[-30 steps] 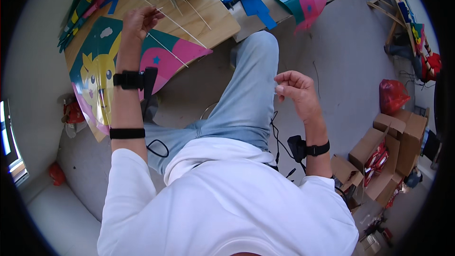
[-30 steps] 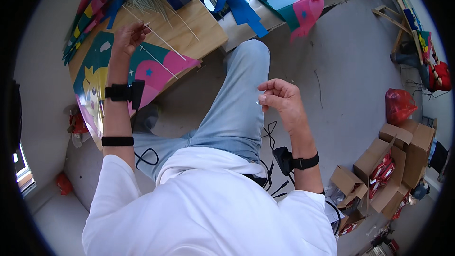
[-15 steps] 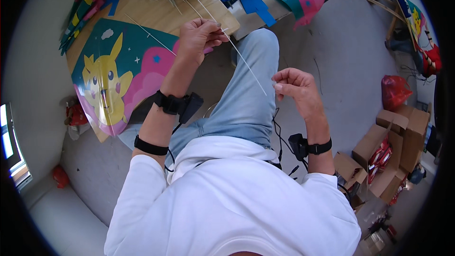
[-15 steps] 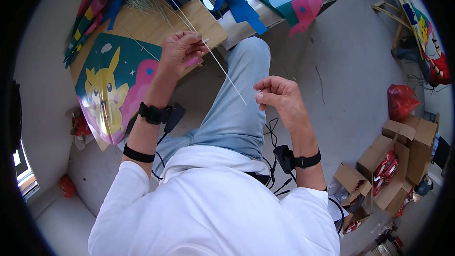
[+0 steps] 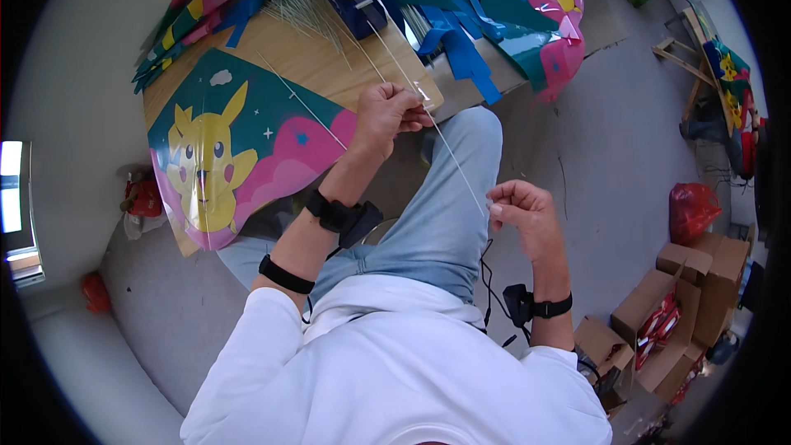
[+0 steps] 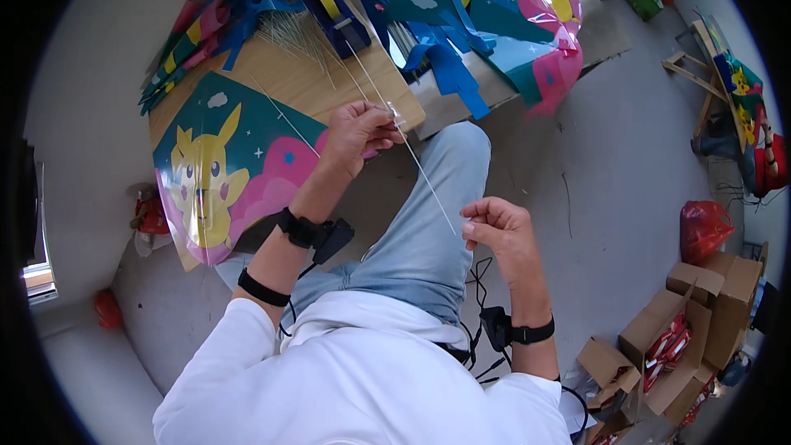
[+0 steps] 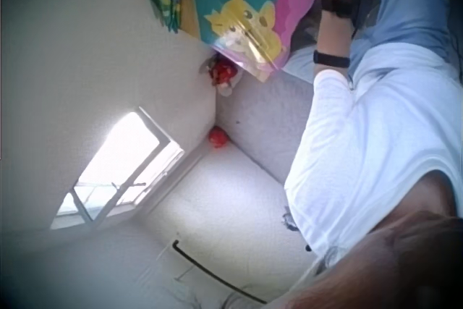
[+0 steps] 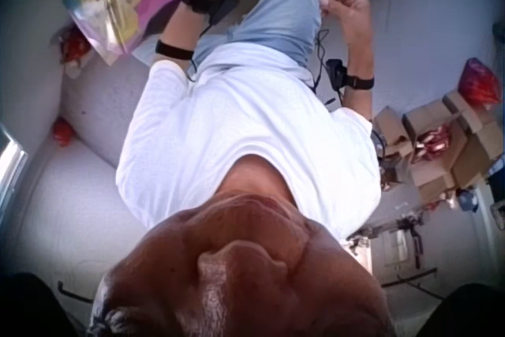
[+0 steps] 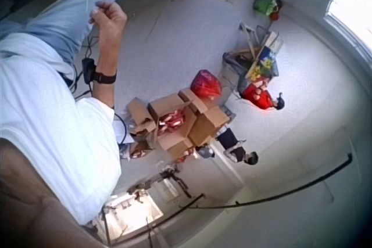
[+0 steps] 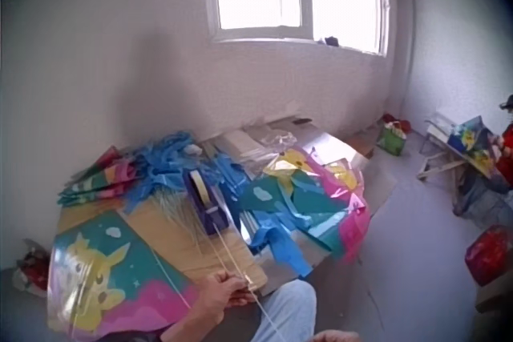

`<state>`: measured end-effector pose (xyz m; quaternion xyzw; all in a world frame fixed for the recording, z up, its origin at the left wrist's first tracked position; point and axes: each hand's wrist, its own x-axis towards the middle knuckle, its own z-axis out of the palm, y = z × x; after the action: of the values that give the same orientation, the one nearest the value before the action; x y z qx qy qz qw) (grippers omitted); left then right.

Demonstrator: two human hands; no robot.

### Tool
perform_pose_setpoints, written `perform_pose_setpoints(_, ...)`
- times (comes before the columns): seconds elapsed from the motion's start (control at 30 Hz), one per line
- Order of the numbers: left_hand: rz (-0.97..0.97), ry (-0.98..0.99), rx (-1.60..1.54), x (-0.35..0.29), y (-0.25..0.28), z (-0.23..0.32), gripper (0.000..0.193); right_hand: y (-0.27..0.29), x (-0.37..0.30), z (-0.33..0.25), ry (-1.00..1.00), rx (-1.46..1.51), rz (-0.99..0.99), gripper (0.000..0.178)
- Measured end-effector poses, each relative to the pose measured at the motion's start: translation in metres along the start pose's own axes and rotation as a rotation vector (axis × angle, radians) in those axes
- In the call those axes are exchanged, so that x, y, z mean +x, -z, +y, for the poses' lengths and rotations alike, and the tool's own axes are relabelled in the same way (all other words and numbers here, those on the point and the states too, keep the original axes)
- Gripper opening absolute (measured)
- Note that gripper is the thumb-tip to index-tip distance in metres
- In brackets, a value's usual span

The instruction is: The person inserts thin wooden sticks into the sleeves of a Pikachu-themed kite to form its frame. They align the sticks along the kite's edges and press them into place, occasionally adjusting the kite's position on the table.

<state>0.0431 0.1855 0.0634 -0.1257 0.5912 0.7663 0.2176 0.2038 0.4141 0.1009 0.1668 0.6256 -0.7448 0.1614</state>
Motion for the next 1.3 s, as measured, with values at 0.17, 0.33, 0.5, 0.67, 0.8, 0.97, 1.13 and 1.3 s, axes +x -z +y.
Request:
perform_pose_setpoints(0.17, 0.005, -0.010, 0.018, 0.000, -0.001, 0.003, 0.006, 0.000, 0.002, 0.000, 0.003, -0.016, -0.007, 0.017)
perform_pose_setpoints(0.33, 0.014, -0.020, 0.009, -0.001, -0.002, 0.003, 0.004, -0.001, 0.003, -0.003, -0.019, -0.049, 0.004, 0.018)
perform_pose_setpoints(0.5, 0.038, -0.003, -0.007, -0.008, 0.010, 0.003, 0.003, -0.003, 0.002, 0.000, -0.005, -0.037, 0.031, 0.015)
perform_pose_setpoints(0.67, 0.131, 0.018, 0.072, -0.005, 0.063, 0.005, 0.005, 0.000, 0.004, 0.004, 0.007, -0.043, 0.019, 0.012)
perform_pose_setpoints(0.8, 0.275, -0.046, 0.096, 0.035, 0.108, 0.034, 0.007, 0.003, 0.004, 0.004, 0.010, -0.059, 0.039, 0.012)
perform_pose_setpoints(0.97, 0.481, -0.352, 0.269, 0.088, 0.132, 0.071, 0.009, 0.004, 0.005, 0.001, 0.011, -0.051, 0.049, 0.011)
perform_pose_setpoints(1.13, 0.278, -0.110, -0.206, 0.105, 0.069, 0.056, 0.014, 0.009, 0.008, 0.008, -0.013, -0.020, 0.076, 0.010)
perform_pose_setpoints(1.3, 0.248, 0.085, -0.786, 0.128, 0.045, 0.049, 0.008, 0.008, 0.010, 0.010, -0.024, -0.021, 0.081, 0.009)
